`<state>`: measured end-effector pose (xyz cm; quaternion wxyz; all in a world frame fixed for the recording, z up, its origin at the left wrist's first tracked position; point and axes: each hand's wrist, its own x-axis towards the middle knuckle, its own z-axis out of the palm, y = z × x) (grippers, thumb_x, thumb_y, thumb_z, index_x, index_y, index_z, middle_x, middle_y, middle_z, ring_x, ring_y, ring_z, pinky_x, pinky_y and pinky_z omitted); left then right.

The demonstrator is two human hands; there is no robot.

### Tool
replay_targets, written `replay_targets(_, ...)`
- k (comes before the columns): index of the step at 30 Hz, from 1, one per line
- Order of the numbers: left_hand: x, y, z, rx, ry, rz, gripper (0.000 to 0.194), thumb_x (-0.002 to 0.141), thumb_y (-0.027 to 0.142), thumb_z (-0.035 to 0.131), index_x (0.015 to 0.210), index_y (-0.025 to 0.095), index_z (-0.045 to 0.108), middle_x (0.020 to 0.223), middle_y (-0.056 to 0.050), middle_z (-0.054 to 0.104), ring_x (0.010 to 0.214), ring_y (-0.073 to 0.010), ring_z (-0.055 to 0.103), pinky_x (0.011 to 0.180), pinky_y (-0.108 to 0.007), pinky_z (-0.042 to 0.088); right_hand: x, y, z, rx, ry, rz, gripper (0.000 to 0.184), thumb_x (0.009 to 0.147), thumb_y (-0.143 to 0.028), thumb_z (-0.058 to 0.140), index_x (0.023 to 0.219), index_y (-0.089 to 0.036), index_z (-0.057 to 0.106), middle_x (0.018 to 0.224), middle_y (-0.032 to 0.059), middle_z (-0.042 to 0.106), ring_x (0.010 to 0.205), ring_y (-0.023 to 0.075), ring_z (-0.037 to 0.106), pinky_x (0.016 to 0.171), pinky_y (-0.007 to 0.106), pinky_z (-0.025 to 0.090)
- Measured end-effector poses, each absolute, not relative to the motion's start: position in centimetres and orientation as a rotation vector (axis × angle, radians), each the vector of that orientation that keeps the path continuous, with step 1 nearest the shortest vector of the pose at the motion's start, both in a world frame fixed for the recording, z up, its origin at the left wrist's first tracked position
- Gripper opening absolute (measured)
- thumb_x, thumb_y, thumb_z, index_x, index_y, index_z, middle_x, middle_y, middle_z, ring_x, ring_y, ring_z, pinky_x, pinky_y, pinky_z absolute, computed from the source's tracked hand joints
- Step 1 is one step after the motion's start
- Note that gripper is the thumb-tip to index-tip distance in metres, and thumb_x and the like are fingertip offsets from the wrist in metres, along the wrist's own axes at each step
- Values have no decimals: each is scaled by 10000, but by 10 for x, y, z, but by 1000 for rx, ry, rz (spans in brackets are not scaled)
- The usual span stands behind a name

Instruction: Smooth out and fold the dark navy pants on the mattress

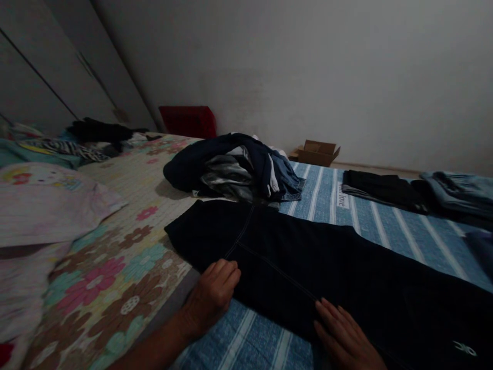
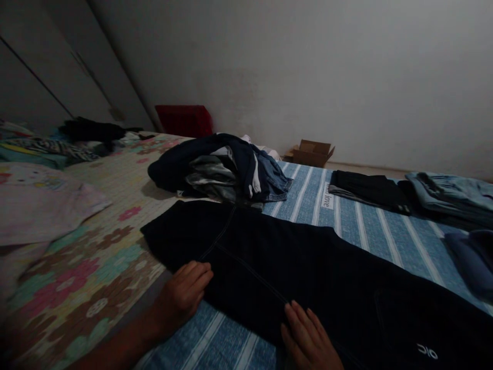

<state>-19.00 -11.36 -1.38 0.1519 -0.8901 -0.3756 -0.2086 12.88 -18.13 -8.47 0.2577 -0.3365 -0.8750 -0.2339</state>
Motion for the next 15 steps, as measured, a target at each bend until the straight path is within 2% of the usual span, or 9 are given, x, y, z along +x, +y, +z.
replay_targets(4,-200,-112,-18,-2558,-1041,-601,277,862,36,313,868,145,568,834,-65,600,758,-171,515,662,-303,469,127,-178,-77,-855,-2378,-685,391,974,-275,261,1018,-230,647,1029,38,688,996,150,617,851,245,466)
replay_targets(8,-205,-111,-23,-2622,-1060,-573,261,844,29,339,872,161,562,827,-53,592,749,-163,512,650,-292,463,123,-176,-76,-860,-2311,-650,422,977,-222,242,953,-219,664,987,42,696,1038,135,598,971,249,382)
replay_targets(12,-208,-111,-19,-2713,-1119,-467,265,780,11,390,881,184,563,846,-47,585,784,-166,525,697,-296,468,121,-178,-88,-875,-2258,-609,390,969,-185,270,981,-215,659,1019,45,690,1137,138,537,1048,278,307)
replay_targets(15,-210,-111,-14,-2749,-1096,-442,258,756,16,410,878,189,558,848,-47,588,788,-171,529,717,-303,471,122,-179,-99,-907,-2232,-565,349,967,-190,298,1035,-237,637,1093,27,668,1157,134,521,1028,280,350)
